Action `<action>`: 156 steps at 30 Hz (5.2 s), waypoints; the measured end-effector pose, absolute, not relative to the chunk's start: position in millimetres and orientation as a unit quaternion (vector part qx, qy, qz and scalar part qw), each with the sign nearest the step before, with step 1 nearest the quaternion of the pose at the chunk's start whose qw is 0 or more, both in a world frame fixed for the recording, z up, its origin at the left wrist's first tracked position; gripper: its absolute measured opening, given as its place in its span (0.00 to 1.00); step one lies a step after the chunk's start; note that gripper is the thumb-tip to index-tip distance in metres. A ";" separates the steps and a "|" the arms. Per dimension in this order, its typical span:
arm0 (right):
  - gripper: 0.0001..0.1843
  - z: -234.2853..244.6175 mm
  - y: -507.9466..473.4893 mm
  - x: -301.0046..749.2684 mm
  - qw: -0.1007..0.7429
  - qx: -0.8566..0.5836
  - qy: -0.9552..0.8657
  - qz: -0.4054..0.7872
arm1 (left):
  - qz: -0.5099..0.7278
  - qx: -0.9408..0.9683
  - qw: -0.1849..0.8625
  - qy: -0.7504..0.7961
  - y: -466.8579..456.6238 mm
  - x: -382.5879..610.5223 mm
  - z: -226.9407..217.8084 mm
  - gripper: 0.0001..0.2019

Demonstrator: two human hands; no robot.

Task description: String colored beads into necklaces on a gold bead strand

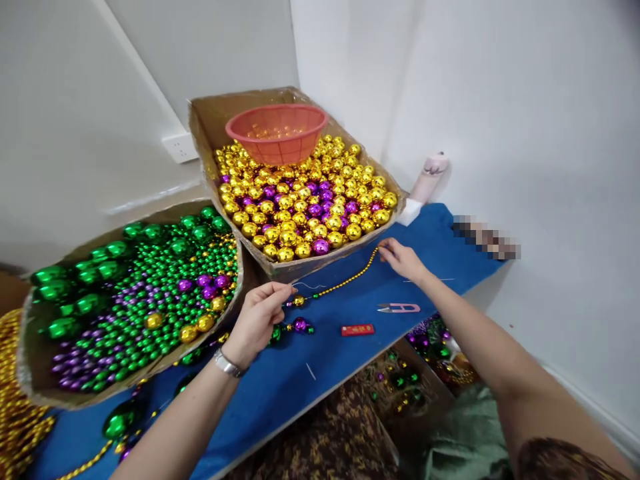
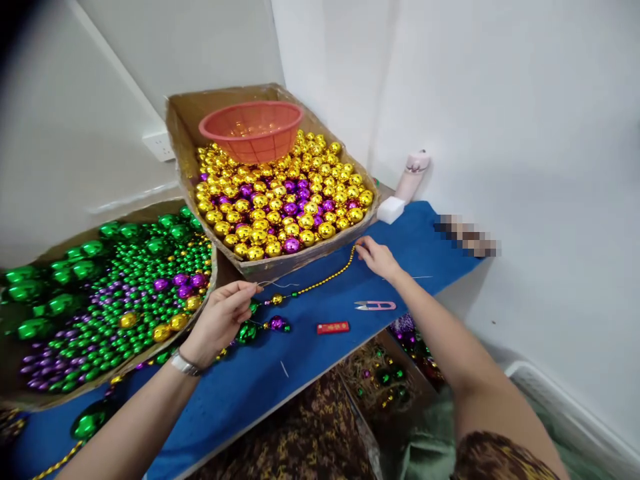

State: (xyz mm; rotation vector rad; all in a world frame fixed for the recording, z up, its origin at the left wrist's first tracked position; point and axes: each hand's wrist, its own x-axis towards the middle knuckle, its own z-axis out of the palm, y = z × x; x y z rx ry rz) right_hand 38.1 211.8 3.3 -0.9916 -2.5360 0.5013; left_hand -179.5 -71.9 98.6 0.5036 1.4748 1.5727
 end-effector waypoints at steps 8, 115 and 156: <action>0.17 105.5 98.9 24.0 0.120 -0.049 -0.986 0.104 | 0.646 0.207 0.404 0.614 -83.4 -177.4 87.2 0.14; 0.16 60.3 -16.1 -39.2 -0.026 -0.041 -0.678 0.734 | 0.366 0.723 -0.011 0.586 -158.6 -170.8 96.4 0.17; 0.19 56.7 -38.6 -33.6 0.071 -0.113 -0.726 0.675 | 0.351 0.695 -0.109 0.618 -171.4 -174.5 72.6 0.13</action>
